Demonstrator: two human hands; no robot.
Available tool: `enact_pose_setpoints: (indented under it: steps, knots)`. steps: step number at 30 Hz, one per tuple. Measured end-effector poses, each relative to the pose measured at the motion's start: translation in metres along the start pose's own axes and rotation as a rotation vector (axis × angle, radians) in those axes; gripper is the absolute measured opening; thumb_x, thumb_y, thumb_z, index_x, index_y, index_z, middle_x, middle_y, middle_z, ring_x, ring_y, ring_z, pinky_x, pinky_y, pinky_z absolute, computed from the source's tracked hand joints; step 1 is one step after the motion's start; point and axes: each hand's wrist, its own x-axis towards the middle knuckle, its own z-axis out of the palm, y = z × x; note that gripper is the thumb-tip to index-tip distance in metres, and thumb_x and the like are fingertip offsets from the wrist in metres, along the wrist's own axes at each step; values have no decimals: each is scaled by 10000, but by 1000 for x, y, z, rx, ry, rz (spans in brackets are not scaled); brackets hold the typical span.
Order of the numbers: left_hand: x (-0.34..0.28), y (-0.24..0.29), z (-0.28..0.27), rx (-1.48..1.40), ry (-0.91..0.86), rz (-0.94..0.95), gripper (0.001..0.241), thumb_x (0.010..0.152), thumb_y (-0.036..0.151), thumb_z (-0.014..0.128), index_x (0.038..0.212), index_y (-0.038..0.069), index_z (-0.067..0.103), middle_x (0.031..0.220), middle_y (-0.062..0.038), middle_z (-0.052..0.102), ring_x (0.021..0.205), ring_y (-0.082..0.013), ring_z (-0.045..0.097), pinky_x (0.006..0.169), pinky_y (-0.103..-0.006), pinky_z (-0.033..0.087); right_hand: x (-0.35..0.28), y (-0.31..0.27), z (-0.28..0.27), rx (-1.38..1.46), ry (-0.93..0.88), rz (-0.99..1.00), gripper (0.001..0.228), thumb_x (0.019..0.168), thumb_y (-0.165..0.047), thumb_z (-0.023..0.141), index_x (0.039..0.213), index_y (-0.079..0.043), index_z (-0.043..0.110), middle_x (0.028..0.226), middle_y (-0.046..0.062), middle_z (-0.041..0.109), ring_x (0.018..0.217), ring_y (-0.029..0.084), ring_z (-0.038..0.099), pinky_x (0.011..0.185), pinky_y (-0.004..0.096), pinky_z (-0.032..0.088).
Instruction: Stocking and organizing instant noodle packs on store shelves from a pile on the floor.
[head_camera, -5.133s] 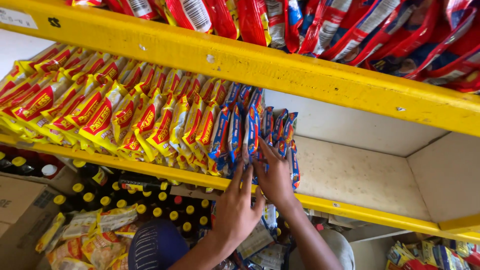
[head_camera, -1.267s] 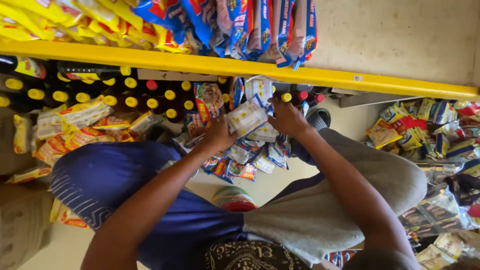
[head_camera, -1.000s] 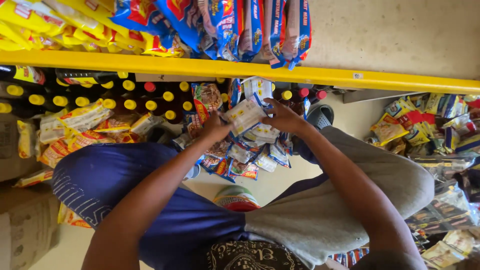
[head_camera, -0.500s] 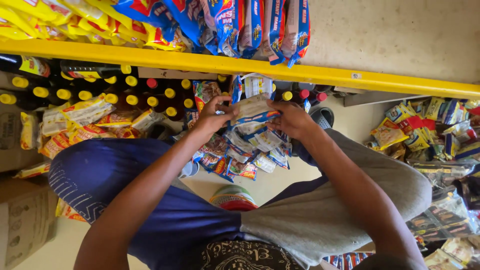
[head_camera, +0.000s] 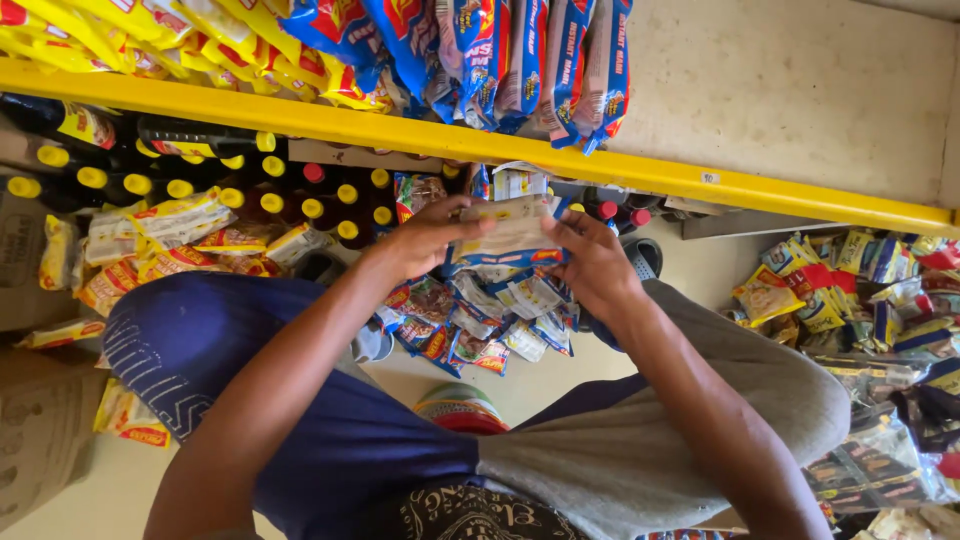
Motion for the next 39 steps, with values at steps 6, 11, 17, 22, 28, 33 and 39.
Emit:
enact_pose_setpoints:
  steps: [6, 11, 17, 22, 28, 33, 39]
  knots:
    - [-11, 4, 17, -117, -60, -5, 473, 816, 172, 857, 1213, 38, 638, 1142, -110, 712, 1028, -208, 704, 864, -349, 599, 2, 4, -23, -44, 18, -64, 306, 992, -273, 715, 1153, -43, 594, 909, 34, 652, 739, 118, 647, 640, 292, 525]
    - [-17, 3, 2, -222, -48, -44, 361, 862, 187, 796, 1192, 72, 707, 1104, -77, 739, 901, -165, 721, 685, -282, 575, -41, -55, 5, -744, 30, -348, 452, 913, -369, 767, 1230, -58, 682, 764, 56, 571, 653, 148, 537, 611, 310, 462]
    - [-23, 2, 12, -300, -183, -213, 374, 1019, 348, 728, 1301, 104, 703, 1046, -139, 738, 746, -173, 681, 580, -243, 520, -72, -88, 39, -1182, -168, -990, 632, 655, -251, 906, 1202, -45, 666, 1075, 142, 635, 995, 192, 621, 834, 312, 556]
    - [-55, 55, 63, 144, -293, -185, 814, 885, 767, 324, 1374, 146, 516, 1231, -105, 693, 1051, -225, 724, 811, -383, 622, -67, -84, 12, -830, -123, -639, 317, 864, -111, 866, 1126, -13, 717, 1010, 57, 756, 928, 107, 678, 863, 285, 580]
    - [-90, 94, 84, 115, -313, 278, 637, 900, 542, 598, 1340, 81, 598, 1258, -57, 708, 1110, -159, 689, 920, -367, 581, -69, -102, 12, -539, -88, -552, 255, 925, -90, 772, 1126, 30, 672, 1009, 43, 753, 903, 61, 669, 822, 233, 557]
    - [-84, 82, 84, 308, -148, 441, 378, 966, 291, 766, 1208, 6, 712, 1105, -64, 751, 956, -110, 691, 839, -295, 582, -61, -89, -2, -594, 63, -594, 169, 1038, -124, 728, 1069, 42, 718, 909, 24, 711, 813, 35, 584, 729, 207, 474]
    - [-91, 93, 84, 368, -49, 385, 327, 969, 308, 724, 1065, -4, 742, 919, -58, 751, 772, -105, 690, 673, -288, 568, -73, -101, 6, -710, 224, -667, 170, 999, -116, 795, 1067, 30, 741, 895, 49, 695, 767, 52, 569, 673, 229, 454]
